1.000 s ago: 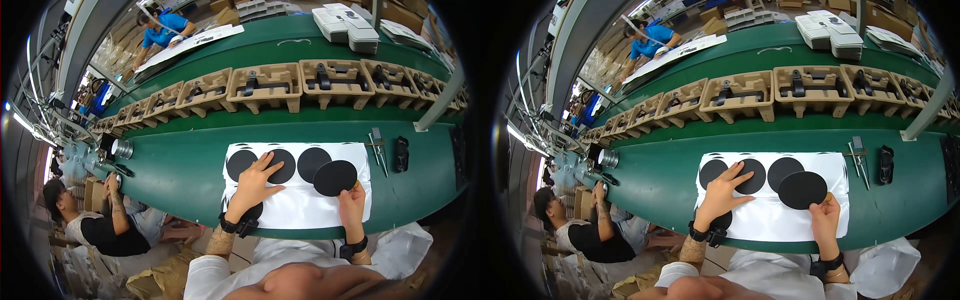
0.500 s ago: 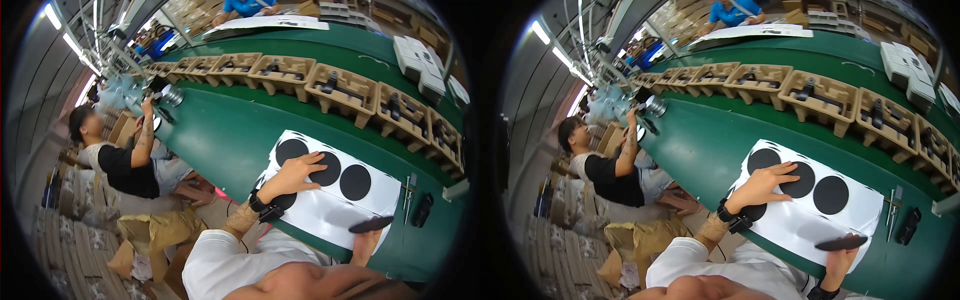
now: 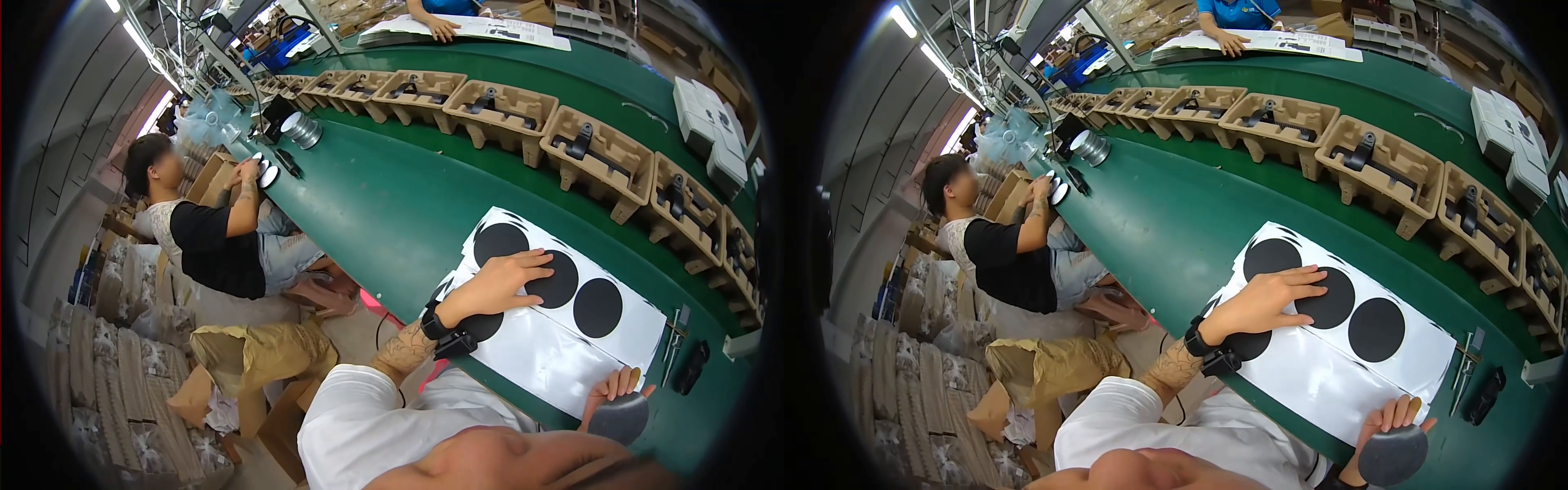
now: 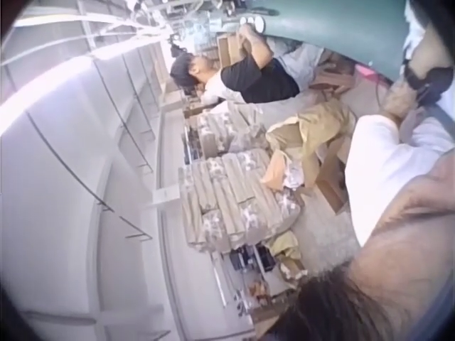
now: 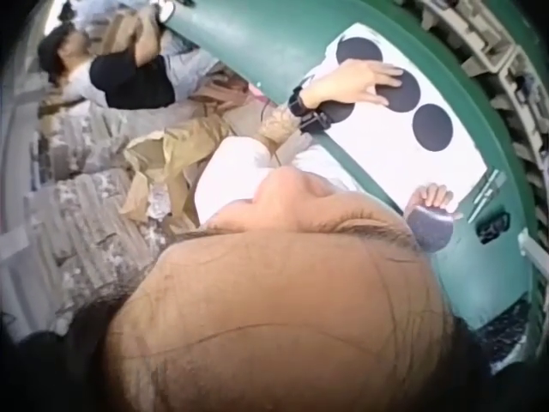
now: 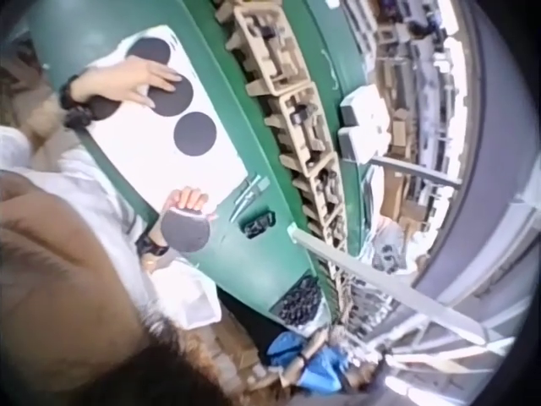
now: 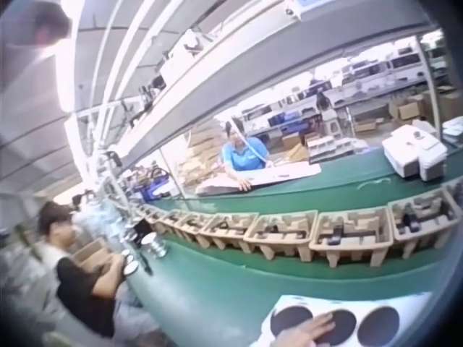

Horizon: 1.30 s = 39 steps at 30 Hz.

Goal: The person peels a circular pad from a sheet, presses it onto the base of a stand, and places the stand into a cardboard tray. This process is repeated for multiple stands throughout the video.

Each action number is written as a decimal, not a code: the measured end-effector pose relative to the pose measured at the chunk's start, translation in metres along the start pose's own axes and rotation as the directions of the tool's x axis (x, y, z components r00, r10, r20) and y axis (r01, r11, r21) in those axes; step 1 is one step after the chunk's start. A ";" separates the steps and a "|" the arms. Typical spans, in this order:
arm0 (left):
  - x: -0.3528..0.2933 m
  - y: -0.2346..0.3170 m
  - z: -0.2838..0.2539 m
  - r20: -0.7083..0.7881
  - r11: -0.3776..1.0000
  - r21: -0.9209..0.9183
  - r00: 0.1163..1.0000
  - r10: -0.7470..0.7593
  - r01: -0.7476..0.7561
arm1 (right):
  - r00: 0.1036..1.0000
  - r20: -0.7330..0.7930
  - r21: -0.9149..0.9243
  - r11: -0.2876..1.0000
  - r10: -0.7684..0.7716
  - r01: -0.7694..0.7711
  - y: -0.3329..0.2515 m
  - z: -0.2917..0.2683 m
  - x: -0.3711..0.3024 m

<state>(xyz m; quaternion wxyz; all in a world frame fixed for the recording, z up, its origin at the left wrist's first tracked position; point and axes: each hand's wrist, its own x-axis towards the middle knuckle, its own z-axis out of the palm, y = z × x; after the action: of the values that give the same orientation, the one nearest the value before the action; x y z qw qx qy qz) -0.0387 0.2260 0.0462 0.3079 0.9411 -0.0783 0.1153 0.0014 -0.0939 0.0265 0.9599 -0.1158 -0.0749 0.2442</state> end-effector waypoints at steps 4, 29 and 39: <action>-0.003 -0.001 -0.004 0.007 1.000 -0.007 1.000 -0.009 0.009 | 0.998 0.055 -0.060 0.998 0.024 -0.021 0.003 0.002 0.003; -0.013 -0.020 -0.025 0.032 0.998 -0.057 0.999 0.035 -0.033 | 0.998 -0.057 -0.068 0.997 0.030 -0.034 0.024 0.015 0.012; -0.019 -0.026 -0.033 0.050 0.997 -0.068 0.998 0.025 -0.022 | 0.998 -0.028 -0.110 0.992 -0.063 0.059 0.045 0.019 0.014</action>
<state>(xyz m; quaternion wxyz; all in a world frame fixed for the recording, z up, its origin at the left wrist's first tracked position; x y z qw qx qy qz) -0.0567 0.2675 0.0522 0.3359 0.9319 -0.1009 0.0922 -0.0104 -0.0449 0.0339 0.9602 -0.1696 -0.0765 0.2083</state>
